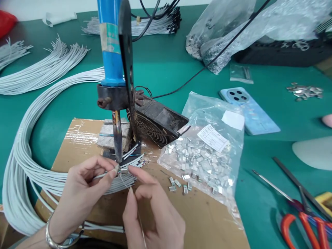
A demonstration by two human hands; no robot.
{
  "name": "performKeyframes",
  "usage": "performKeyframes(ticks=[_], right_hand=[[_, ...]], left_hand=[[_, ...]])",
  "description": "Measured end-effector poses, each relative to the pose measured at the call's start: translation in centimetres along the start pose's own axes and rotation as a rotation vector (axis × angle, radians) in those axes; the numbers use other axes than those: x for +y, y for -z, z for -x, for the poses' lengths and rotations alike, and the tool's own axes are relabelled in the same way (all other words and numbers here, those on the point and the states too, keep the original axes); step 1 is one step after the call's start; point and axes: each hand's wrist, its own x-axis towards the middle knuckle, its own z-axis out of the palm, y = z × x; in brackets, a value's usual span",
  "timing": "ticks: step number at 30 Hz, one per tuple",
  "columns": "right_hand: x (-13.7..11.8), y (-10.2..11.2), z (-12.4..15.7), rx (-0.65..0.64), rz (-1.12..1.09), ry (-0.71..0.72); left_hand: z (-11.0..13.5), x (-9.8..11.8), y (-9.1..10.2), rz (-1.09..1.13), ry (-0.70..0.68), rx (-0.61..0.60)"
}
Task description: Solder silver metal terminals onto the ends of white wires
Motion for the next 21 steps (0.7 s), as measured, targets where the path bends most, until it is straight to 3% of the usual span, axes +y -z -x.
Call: performKeyframes(ticks=[8, 21], right_hand=[[-0.7, -0.6, -0.6, 0.030, 0.022, -0.026], [-1.3, -1.7, -1.2, 0.133, -0.157, -0.127]], left_hand=[[-0.2, 0.4, -0.1, 0.008, -0.029, 0.015], [-0.9, 1.0, -0.3, 0.078, -0.076, 0.026]])
